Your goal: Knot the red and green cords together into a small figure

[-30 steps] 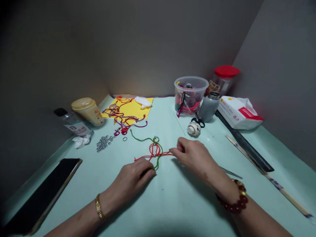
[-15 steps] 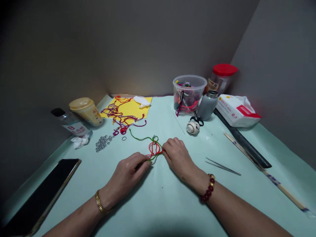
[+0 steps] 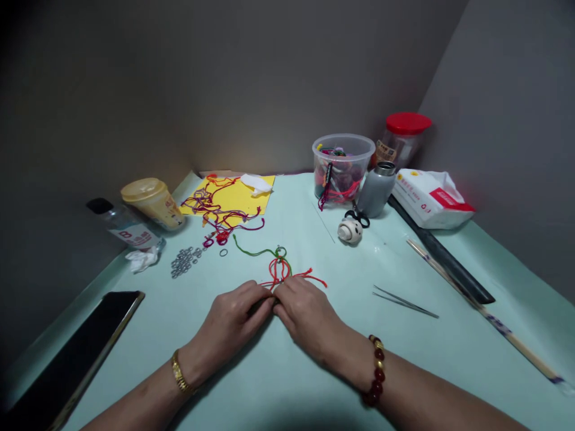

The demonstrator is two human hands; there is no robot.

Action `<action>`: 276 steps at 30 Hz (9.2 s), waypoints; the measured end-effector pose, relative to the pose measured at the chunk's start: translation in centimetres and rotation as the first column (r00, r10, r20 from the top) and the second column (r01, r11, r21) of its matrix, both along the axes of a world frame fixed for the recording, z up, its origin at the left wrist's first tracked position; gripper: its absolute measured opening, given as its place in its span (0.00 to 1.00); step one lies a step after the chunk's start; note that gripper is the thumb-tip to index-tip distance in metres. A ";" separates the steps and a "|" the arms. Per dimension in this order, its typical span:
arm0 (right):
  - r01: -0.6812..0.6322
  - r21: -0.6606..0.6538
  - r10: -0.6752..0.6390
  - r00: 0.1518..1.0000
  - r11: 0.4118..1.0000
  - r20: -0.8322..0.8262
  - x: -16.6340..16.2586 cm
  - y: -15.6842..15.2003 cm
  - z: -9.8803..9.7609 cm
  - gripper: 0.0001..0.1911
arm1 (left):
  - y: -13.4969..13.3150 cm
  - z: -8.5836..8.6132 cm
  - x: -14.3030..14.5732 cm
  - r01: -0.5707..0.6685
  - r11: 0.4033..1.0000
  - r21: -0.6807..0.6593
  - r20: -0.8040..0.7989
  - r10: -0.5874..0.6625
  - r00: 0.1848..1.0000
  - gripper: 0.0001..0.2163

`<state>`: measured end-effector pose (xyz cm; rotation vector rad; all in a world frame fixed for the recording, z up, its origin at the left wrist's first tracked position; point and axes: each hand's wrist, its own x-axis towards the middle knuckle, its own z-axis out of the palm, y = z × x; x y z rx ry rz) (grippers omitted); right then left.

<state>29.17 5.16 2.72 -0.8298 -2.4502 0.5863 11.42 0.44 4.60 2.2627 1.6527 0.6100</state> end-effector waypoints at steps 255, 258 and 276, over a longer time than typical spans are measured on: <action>0.180 0.122 -0.195 0.974 0.976 0.115 0.0 3.9 2.7 0.09 | 5.9 0.5 -4.3 -0.207 0.967 0.146 -0.283 0.241 0.928 0.06; 0.086 0.090 -0.099 0.984 0.992 0.151 -1.3 1.8 2.7 0.09 | 5.6 0.5 -4.0 -0.204 0.972 0.114 -0.299 0.230 0.926 0.07; 0.028 -0.050 -0.019 0.983 0.998 0.181 -2.8 -4.6 1.2 0.10 | 1.9 3.3 -5.8 0.035 0.987 -0.159 -0.031 -0.040 0.999 0.10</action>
